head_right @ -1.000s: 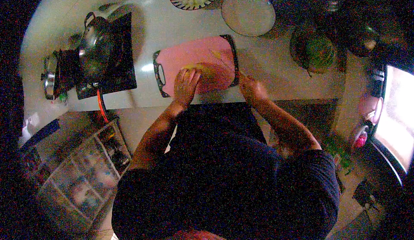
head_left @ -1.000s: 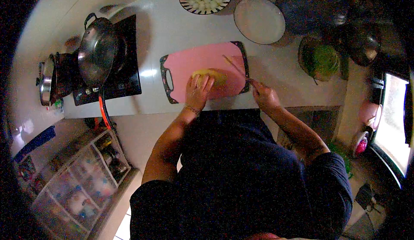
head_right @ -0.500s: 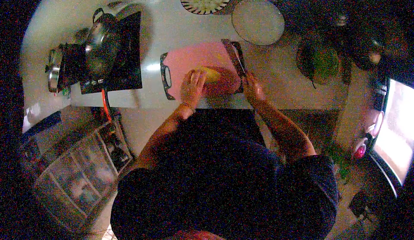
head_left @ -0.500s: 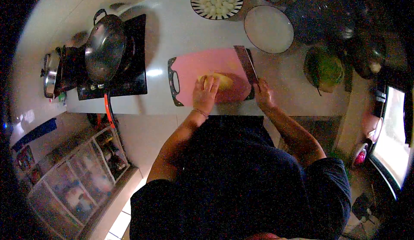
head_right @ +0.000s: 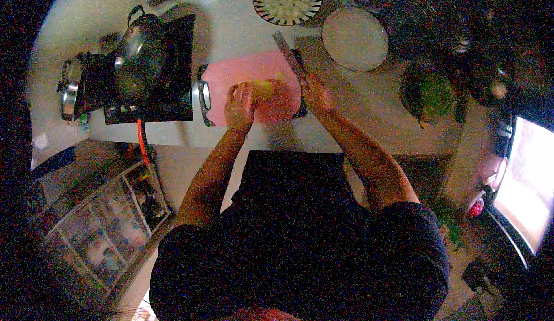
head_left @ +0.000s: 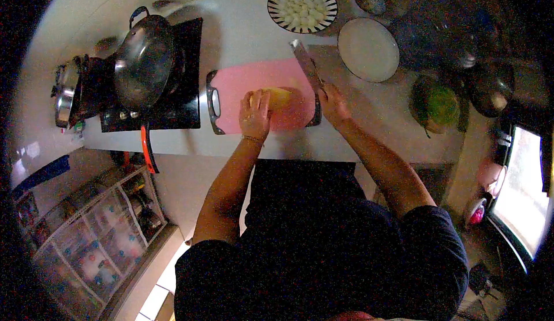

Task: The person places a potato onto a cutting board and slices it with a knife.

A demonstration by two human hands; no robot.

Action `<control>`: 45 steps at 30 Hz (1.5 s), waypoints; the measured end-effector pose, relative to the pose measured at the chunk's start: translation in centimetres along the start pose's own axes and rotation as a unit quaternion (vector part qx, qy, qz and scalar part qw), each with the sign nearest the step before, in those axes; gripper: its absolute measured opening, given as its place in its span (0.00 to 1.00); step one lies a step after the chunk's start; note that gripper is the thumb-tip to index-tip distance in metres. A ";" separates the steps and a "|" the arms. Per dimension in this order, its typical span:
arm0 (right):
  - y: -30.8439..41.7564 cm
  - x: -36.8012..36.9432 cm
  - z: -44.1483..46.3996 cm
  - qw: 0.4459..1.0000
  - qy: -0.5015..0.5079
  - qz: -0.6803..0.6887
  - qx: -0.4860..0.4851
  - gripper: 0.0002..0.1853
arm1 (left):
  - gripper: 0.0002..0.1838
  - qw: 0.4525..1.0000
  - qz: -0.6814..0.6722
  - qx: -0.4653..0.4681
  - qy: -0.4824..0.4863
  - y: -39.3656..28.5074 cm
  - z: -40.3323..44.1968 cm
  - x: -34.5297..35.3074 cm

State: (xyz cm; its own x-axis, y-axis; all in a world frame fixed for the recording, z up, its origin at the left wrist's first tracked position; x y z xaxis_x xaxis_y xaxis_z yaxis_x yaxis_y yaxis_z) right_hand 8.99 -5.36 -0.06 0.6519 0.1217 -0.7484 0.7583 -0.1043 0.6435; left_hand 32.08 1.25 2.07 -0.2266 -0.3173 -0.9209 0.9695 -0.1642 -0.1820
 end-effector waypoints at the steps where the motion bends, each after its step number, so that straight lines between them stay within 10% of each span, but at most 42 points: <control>1: 0.7 0.7 0.5 0.998 0.008 0.061 -0.020 0.15 | 0.31 1.000 -0.002 -0.008 0.006 0.5 0.2 -0.4; 12: 0.8 0.5 1.9 0.984 -0.062 0.014 -0.167 0.16 | 0.27 0.996 0.005 0.020 0.084 2.7 0.9 -1.6; 21: 8.6 -3.5 -1.7 0.976 0.094 -0.131 -0.147 0.17 | 0.26 0.993 -0.113 0.005 0.035 2.6 -0.2 -2.2; 24: 7.7 -2.4 -3.6 0.926 0.044 -0.195 -0.319 0.18 | 0.26 0.996 -0.086 0.030 0.023 2.2 -1.1 -2.6; 30: 9.1 -4.1 -6.0 0.966 0.158 -0.159 -0.129 0.19 | 0.25 0.994 -0.098 0.023 -0.050 1.9 -2.0 -2.6; 37: 7.8 -5.2 -7.6 0.953 0.041 -0.080 -0.288 0.20 | 0.24 0.993 -0.111 0.019 -0.045 2.5 -2.3 -2.3; 45: 6.2 -5.3 -7.5 0.984 0.107 -0.083 -0.119 0.20 | 0.23 0.986 -0.130 0.048 -0.093 3.1 -3.9 -2.3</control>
State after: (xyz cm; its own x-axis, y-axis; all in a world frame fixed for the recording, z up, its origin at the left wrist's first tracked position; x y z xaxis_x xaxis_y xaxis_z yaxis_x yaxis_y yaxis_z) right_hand 10.20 0.74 9.08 0.4853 0.3244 -0.8120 0.8158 0.1661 0.5540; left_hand 35.99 5.14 2.25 -0.4875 -0.4181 -0.7665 0.8655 -0.3469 -0.3613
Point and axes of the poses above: each hand's wrist, its own z-axis towards the middle knuckle, its own x-axis out of the palm, y = z × x, the point moved 4 cm from there along z, towards the middle knuckle, and after that the axes turned 9 degrees about -y, right-handed, at the moved point
